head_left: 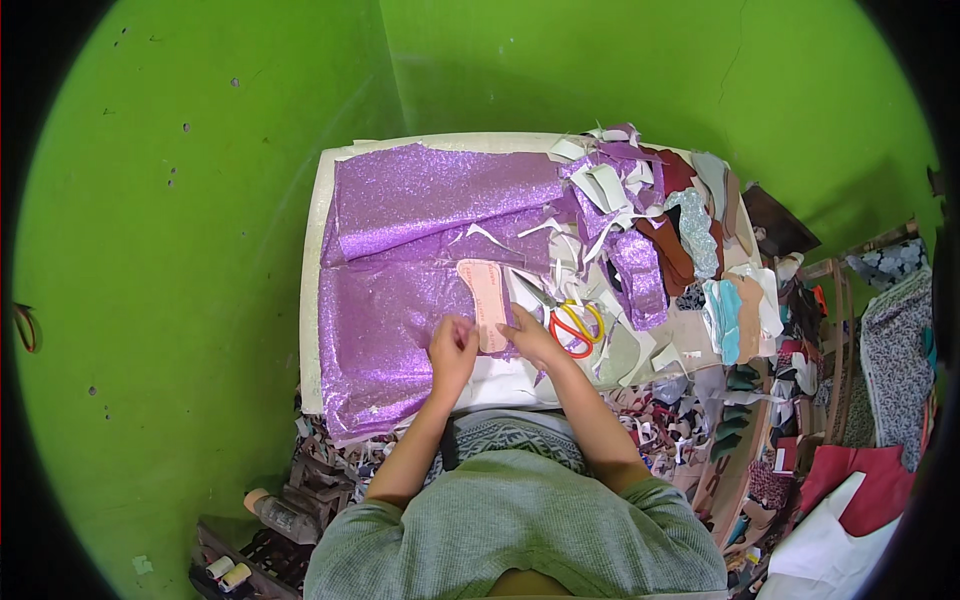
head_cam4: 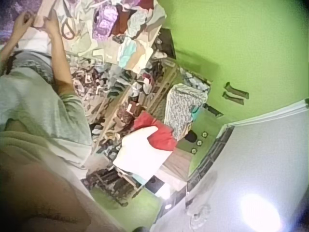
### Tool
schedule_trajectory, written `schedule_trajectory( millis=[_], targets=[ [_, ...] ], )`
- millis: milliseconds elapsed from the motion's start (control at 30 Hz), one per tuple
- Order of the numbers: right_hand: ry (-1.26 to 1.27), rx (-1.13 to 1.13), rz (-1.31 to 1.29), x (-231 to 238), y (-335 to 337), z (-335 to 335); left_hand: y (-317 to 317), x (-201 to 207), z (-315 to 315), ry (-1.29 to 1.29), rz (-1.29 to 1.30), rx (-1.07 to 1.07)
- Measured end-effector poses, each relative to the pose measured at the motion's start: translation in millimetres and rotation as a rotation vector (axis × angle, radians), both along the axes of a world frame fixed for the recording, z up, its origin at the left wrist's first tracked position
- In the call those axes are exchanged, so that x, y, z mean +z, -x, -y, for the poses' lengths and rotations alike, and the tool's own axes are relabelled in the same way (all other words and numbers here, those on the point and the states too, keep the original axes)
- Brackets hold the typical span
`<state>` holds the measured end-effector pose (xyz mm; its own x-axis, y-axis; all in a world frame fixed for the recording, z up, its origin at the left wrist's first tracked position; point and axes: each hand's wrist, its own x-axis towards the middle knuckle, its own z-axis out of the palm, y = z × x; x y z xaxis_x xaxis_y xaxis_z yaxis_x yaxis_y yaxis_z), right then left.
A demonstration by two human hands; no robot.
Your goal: Cutting a purple fabric piece following a pink shoe pattern.
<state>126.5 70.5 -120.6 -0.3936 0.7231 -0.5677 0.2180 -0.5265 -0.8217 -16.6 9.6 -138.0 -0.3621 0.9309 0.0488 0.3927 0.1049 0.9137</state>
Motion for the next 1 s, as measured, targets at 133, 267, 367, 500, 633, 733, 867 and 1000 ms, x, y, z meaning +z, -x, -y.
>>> schedule_trajectory(
  millis=[133,267,367,500,633,733,867,1000],
  targets=[
    [-0.016,-0.048,-0.042,9.8,6.9,1.4,8.9,6.2,20.1,0.387,0.233,-0.177],
    [-0.096,-0.014,-0.096,6.0,7.4,-0.6,1.9,10.7,22.0,0.648,0.833,-0.276],
    [-0.074,-0.041,-0.107,19.4,11.5,2.8,-8.6,7.9,20.0,0.465,1.304,-0.149],
    [-0.046,-0.103,-0.245,3.7,9.8,4.5,-19.4,-5.7,6.7,0.173,1.745,-0.043],
    [-0.102,-0.103,-0.186,-5.0,6.2,8.6,-28.4,-8.7,-3.6,0.108,1.745,-0.057],
    [-0.187,-0.022,0.032,10.5,4.3,10.6,-29.5,-20.3,-1.3,0.104,1.686,0.041],
    [-0.046,0.106,0.063,30.9,-2.3,0.6,-29.6,-11.4,0.6,0.099,1.584,0.161],
    [0.151,-0.13,-0.137,-8.0,-3.9,-27.3,-34.4,4.5,-3.5,0.104,1.55,0.21]
  ],
)
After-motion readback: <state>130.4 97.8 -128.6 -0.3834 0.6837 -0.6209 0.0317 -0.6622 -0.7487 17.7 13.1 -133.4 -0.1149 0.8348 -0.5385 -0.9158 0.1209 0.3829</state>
